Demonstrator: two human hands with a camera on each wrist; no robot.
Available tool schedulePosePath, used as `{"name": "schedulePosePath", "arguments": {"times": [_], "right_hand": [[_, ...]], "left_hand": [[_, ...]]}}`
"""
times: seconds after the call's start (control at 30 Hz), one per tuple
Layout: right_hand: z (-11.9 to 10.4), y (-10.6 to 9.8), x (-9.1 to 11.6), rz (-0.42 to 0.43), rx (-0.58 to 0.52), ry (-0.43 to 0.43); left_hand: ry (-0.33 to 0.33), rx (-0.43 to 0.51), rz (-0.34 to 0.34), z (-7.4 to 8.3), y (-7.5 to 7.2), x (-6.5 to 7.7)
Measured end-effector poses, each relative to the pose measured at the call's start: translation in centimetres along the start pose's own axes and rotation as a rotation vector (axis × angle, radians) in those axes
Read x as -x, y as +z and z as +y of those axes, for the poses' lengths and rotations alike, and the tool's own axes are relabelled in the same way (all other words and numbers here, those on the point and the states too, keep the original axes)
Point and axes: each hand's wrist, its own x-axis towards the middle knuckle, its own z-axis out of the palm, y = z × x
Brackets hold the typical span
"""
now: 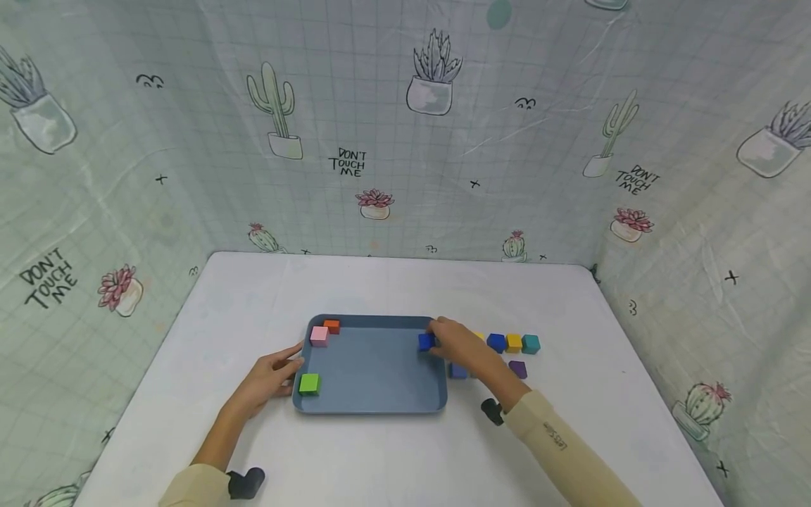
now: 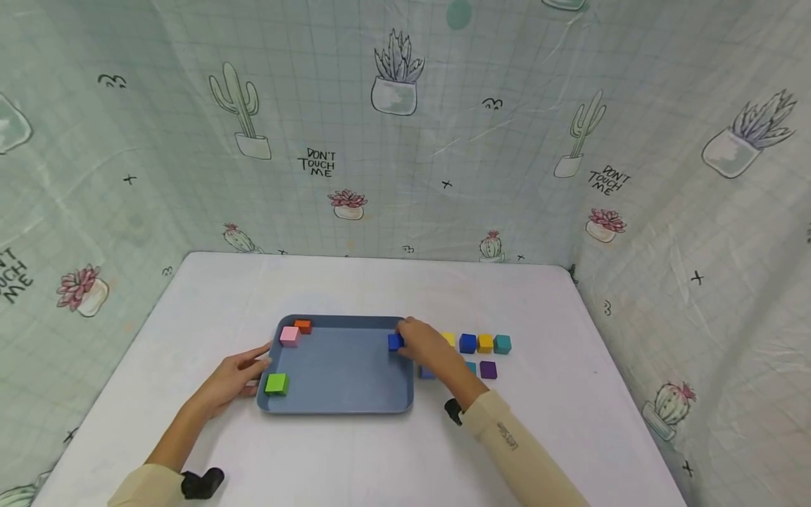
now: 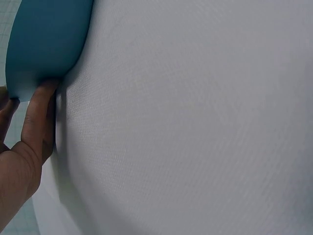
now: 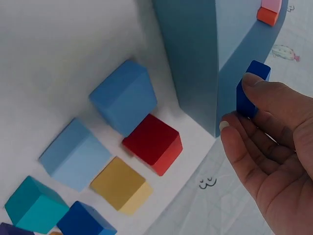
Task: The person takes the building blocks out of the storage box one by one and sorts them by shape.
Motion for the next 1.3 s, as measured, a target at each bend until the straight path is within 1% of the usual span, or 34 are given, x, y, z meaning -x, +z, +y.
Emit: {"name": "schedulePosePath", "arguments": {"times": [0.27, 0.63, 0.97, 1.17, 1.3], "right_hand": [[0.9, -0.3, 0.9, -0.007, -0.047, 0.040], [1.6, -0.7, 1.3, -0.011, -0.083, 0.056], [2.1, -0.8, 1.4, -0.009, -0.075, 0.089], [2.3, -0.8, 1.9, 0.006, -0.095, 0.115], [2.6, -0.6, 2.2, 0.010, -0.087, 0.111]], "left_hand": [[-0.001, 0.002, -0.002, 0.0, 0.0, 0.1], [-0.009, -0.015, 0.001, 0.3, -0.2, -0.1], [-0.005, -0.008, 0.000, 0.4, -0.2, -0.2], [0.000, -0.010, -0.007, 0.3, -0.2, -0.2], [-0.005, -0.011, -0.004, 0.4, -0.2, -0.1]]}}
